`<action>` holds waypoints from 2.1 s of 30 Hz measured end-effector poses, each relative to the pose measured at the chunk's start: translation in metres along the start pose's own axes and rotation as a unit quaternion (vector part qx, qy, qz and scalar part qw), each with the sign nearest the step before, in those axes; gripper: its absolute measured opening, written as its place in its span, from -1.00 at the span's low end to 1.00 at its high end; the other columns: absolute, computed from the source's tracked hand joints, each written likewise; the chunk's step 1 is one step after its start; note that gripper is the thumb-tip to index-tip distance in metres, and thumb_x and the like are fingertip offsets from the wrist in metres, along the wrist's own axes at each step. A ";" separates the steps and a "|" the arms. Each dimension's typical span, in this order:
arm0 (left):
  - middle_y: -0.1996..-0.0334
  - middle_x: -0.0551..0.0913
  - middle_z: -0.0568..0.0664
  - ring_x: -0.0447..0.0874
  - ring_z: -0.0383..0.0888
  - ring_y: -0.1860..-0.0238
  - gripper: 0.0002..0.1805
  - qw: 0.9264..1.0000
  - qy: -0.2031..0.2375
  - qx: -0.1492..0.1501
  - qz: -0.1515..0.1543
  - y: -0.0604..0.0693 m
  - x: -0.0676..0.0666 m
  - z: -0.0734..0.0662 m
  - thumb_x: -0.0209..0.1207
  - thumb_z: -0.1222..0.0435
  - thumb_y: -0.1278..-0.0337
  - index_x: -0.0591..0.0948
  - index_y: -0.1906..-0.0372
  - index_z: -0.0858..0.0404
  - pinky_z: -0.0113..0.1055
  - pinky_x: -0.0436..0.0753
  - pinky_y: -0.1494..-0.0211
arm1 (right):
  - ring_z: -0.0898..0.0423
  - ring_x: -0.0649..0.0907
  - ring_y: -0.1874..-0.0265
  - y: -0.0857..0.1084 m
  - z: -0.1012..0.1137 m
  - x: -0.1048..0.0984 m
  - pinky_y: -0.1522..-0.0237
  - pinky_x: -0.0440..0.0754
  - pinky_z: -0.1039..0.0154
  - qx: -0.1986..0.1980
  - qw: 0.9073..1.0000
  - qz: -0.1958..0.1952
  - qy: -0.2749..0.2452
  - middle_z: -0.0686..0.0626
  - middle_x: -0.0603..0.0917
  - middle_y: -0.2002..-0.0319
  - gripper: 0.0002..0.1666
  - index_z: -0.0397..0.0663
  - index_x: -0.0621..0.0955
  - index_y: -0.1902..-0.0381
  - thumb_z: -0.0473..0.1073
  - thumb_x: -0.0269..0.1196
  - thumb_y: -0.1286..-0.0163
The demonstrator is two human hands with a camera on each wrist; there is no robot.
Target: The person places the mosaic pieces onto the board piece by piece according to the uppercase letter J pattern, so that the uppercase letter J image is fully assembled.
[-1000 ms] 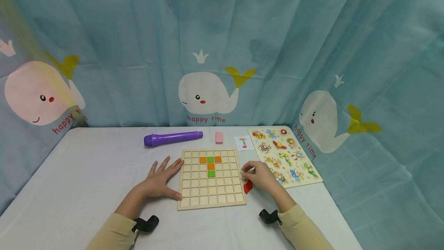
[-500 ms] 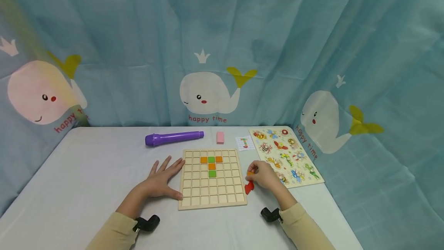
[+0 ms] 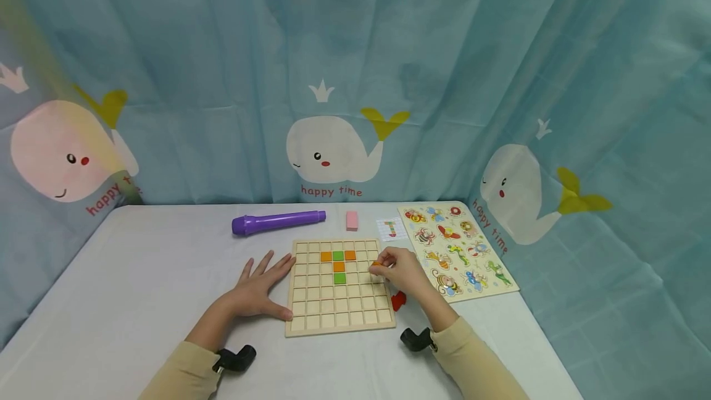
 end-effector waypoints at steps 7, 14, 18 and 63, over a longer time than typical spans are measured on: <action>-0.64 0.00 0.03 -0.38 0.28 -0.62 0.45 1.000 0.005 0.002 -0.001 0.000 0.001 0.000 0.44 -0.44 0.44 0.07 -0.63 0.08 0.36 -0.47 -0.51 | 0.01 0.69 0.53 -0.001 0.017 0.015 0.51 0.64 0.28 -0.027 0.999 0.023 -0.001 0.11 0.74 0.38 -0.89 0.08 0.75 0.20 -0.08 0.31 -0.44; -0.64 -0.01 0.03 -0.39 0.28 -0.62 0.45 1.000 -0.002 0.001 0.004 0.000 0.001 0.002 0.43 -0.45 0.44 0.06 -0.63 0.08 0.37 -0.47 -0.51 | 0.16 0.55 0.47 0.003 0.029 0.032 0.47 0.54 0.37 -0.033 0.998 0.046 0.001 0.18 0.72 0.34 -0.88 0.19 0.77 0.26 0.03 0.36 -0.38; -0.64 0.00 0.01 -0.38 0.27 -0.63 0.47 1.000 -0.003 0.000 0.003 0.000 0.001 0.002 0.42 -0.47 0.46 0.06 -0.63 0.07 0.36 -0.46 -0.51 | 0.20 0.54 0.53 0.003 0.030 0.045 0.53 0.52 0.38 -0.030 0.998 0.055 -0.015 0.11 0.69 0.42 -0.89 0.16 0.73 0.31 0.00 0.39 -0.35; -0.64 0.00 0.05 -0.38 0.30 -0.62 0.45 1.000 0.001 -0.001 0.001 0.000 -0.001 -0.001 0.45 -0.42 0.44 0.08 -0.63 0.09 0.38 -0.47 -0.50 | 0.14 0.57 0.44 0.014 0.007 -0.017 0.46 0.57 0.28 0.005 0.997 0.044 0.056 0.12 0.67 0.38 -0.89 -0.01 0.75 0.22 -0.17 0.43 -0.30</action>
Point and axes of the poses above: each hand's wrist, its own y-axis away from the middle knuckle, its own x-axis out of the palm, z = x × y, the point moved 4 cm from there along -y, towards the middle knuckle
